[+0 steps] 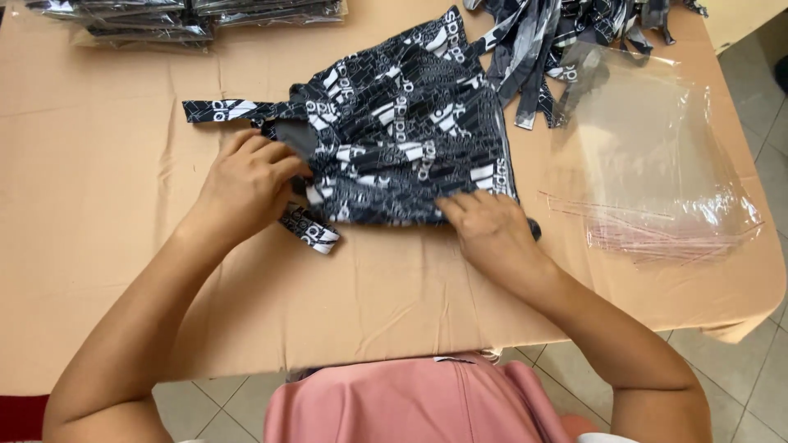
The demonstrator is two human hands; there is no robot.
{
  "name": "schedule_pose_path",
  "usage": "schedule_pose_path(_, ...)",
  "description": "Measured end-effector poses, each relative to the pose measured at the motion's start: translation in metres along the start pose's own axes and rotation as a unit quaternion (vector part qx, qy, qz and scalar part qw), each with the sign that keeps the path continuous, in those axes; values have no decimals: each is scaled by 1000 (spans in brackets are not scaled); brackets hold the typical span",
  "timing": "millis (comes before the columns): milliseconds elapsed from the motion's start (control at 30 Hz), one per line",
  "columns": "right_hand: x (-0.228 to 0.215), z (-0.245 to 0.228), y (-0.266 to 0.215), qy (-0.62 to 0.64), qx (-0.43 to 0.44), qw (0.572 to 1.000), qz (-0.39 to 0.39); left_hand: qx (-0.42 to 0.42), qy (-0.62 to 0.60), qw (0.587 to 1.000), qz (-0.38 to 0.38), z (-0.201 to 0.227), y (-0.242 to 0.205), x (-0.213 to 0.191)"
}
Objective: Fold a patterned garment and place it inside a clear plastic packaging bag.
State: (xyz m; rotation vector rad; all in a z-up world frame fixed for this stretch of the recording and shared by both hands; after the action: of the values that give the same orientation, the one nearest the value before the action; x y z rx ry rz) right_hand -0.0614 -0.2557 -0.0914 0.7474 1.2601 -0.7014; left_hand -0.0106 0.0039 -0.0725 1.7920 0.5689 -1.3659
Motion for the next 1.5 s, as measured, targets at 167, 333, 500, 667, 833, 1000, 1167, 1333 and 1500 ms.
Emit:
schedule_pose_path(167, 0, -8, -8, 109, -37, 979, -168, -47, -182, 973, -136, 9, 12, 2)
schedule_pose_path(333, -41, 44, 23, 253, 166, 945, -127, -14, -185, 977, -101, 18, 35, 23)
schedule_pose_path(500, 47, 142, 18, 72, 274, 953, -110, -39, -119, 978, -165, 41, 41, 60)
schedule_pose_path(667, 63, 138, 20, 101, 281, 950, -88, -38, -102, 987, -117, 46, 33, 79)
schedule_pose_path(833, 49, 125, 18, -37, 269, 962, 36, -47, -94, 990, -97, 46, 32, 80)
schedule_pose_path(1000, 46, 115, 23, -16, 253, 967, 16, -57, -112, 986, -114, 42, 40, 72)
schedule_pose_path(1167, 13, 106, 24, 136, 259, 954, 60, -54, -111, 991, -50, 32, 58, 55)
schedule_pose_path(1333, 11, 116, 17, 103, 257, 959, 56, -95, -84, 990, -68, 18, 54, 86)
schedule_pose_path(1500, 58, 141, 8, 24, 282, 957, -68, -119, -100, 983, -102, 13, 52, 87)
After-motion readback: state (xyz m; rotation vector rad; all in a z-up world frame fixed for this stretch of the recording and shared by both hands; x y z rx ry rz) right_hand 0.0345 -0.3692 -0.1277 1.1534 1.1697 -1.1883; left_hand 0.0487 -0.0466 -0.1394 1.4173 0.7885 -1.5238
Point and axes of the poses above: each hand's wrist, its own y-axis towards the middle knuckle, its own x-axis out of the palm, z = x × y, the point moved 9 cm from there along y, towards the middle knuckle, and after that the axes turned 2 degrees about -z, right-handed, at the moved point
